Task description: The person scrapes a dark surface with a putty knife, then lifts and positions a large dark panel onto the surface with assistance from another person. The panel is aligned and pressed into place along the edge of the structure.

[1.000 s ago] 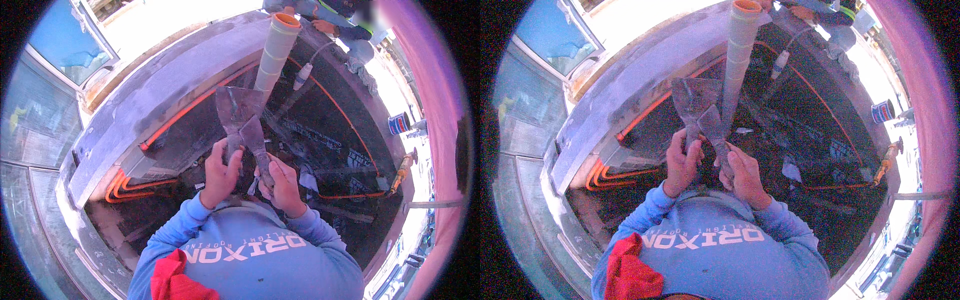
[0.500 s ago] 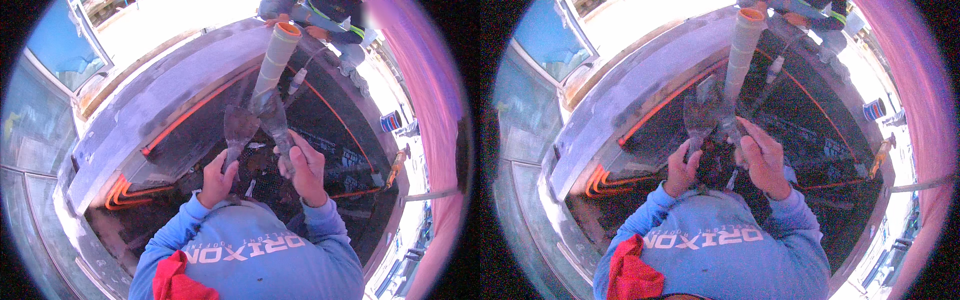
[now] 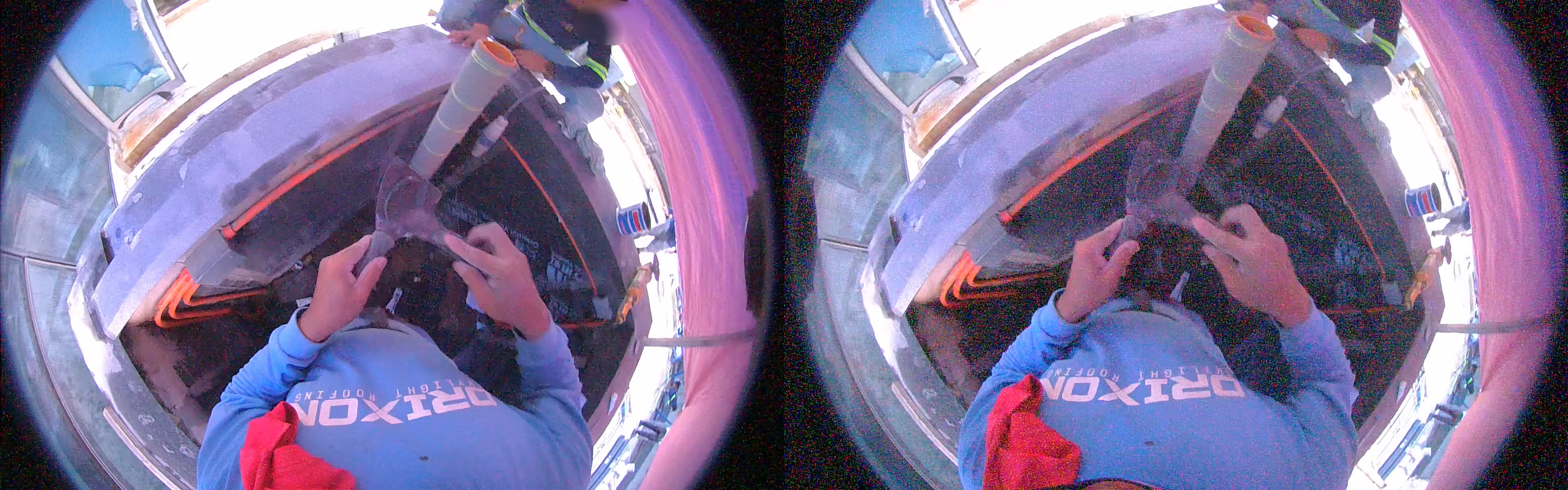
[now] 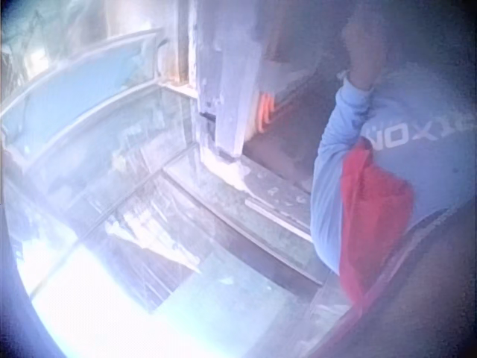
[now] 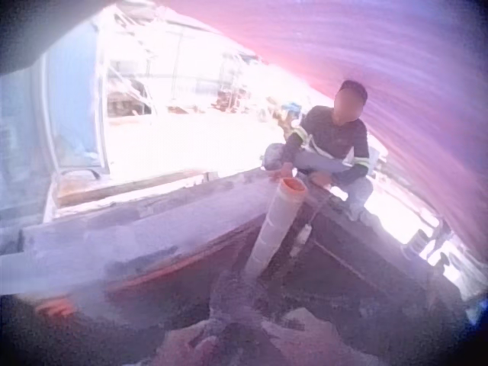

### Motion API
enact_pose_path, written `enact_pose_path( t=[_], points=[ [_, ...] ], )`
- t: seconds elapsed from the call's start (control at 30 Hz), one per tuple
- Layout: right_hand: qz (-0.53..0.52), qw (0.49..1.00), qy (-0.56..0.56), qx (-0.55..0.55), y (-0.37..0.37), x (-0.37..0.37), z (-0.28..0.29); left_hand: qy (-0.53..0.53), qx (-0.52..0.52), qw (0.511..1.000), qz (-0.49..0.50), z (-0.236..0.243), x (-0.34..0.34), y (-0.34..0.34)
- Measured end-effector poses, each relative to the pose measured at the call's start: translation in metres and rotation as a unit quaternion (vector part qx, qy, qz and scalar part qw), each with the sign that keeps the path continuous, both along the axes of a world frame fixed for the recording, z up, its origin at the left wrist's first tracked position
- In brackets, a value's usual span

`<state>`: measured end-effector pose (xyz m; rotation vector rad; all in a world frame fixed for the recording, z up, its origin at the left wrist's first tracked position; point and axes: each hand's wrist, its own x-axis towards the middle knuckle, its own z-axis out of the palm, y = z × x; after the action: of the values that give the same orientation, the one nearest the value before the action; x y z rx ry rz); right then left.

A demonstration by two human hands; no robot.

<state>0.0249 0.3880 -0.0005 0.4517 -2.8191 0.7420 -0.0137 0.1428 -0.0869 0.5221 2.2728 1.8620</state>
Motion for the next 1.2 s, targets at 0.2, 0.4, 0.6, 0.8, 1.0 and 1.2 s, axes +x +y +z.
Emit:
enact_pose_path(
  t=[0.2, 0.4, 0.6, 0.8, 1.0, 1.2],
  points=[
    [0.053, 0.998, -0.023, 0.008, 0.007, -0.013, 0.011, 0.063, -0.011, 0.998, 0.008, 0.008, -0.005, 0.001],
    [0.056, 0.998, -0.024, -0.003, 0.002, -0.024, 0.014, 0.024, -0.03, 0.999, 0.014, 0.014, -0.007, -0.006],
    [0.057, 0.998, 0.004, 0.002, -0.001, -0.03, 0.018, -0.032, -0.015, 0.999, 0.006, 0.009, -0.012, -0.015],
    [0.019, 0.998, 0.061, -0.006, -0.004, -0.03, 0.016, -0.1, -0.023, 0.995, -0.019, 0.03, -0.01, -0.019],
    [0.039, 0.999, 0.02, -0.01, -0.006, -0.019, 0.014, -0.129, -0.004, 0.991, -0.032, 0.036, -0.008, -0.025],
    [0.078, 0.993, 0.021, -0.091, 0.027, -0.023, 0.02, -0.252, 0.083, 0.957, -0.12, 0.03, -0.013, -0.047]
  ],
)
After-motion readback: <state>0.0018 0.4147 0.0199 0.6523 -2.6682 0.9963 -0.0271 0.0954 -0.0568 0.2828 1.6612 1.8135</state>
